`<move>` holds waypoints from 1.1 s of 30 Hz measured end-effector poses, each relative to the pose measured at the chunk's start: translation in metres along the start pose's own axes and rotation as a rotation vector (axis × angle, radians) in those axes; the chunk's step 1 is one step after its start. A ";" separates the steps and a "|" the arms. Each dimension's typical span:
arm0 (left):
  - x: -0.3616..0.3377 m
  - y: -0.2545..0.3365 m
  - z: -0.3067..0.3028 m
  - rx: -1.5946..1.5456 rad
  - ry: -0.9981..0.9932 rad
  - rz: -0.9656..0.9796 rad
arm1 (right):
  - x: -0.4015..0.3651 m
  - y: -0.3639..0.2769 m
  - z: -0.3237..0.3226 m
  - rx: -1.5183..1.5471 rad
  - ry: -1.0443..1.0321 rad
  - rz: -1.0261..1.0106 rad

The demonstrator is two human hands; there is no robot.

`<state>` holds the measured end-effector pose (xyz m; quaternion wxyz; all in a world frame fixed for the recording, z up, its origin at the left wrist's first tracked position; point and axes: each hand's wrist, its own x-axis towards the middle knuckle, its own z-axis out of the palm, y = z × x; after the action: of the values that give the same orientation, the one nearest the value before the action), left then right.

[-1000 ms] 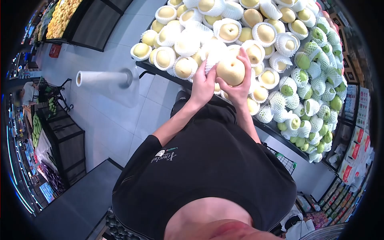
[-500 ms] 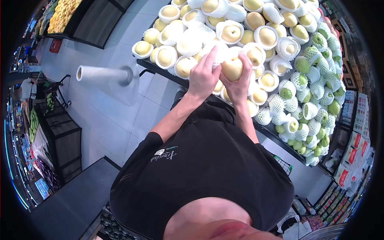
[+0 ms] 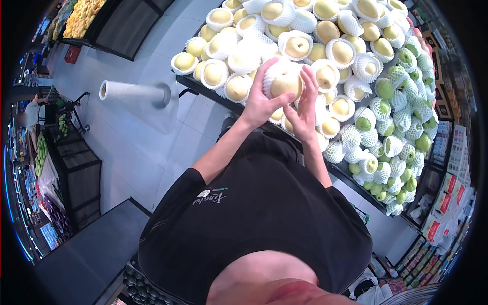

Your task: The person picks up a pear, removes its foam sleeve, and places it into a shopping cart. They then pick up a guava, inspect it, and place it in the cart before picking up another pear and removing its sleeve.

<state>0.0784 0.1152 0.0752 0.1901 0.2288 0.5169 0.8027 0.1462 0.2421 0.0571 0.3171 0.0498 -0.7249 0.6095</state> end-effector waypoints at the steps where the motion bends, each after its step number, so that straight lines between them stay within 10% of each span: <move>1: 0.001 0.001 -0.005 -0.085 0.018 -0.024 | 0.000 0.001 -0.005 0.165 -0.005 0.039; 8: -0.004 -0.024 -0.028 -0.263 -0.059 -0.116 | 0.007 0.014 -0.015 0.190 0.156 0.485; 17: -0.005 -0.022 -0.024 -0.274 0.072 -0.221 | 0.009 0.002 -0.007 -0.513 0.114 -0.270; 25: -0.008 -0.018 -0.025 -0.267 0.037 -0.244 | -0.016 0.002 0.003 -0.482 0.164 -0.336; 33: -0.014 -0.011 -0.028 -0.226 -0.029 -0.109 | 0.007 0.002 0.005 0.462 0.150 0.351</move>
<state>0.0745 0.0915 0.0524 0.2653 0.1889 0.4321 0.8409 0.1379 0.2406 0.0589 0.2397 -0.0509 -0.5390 0.8059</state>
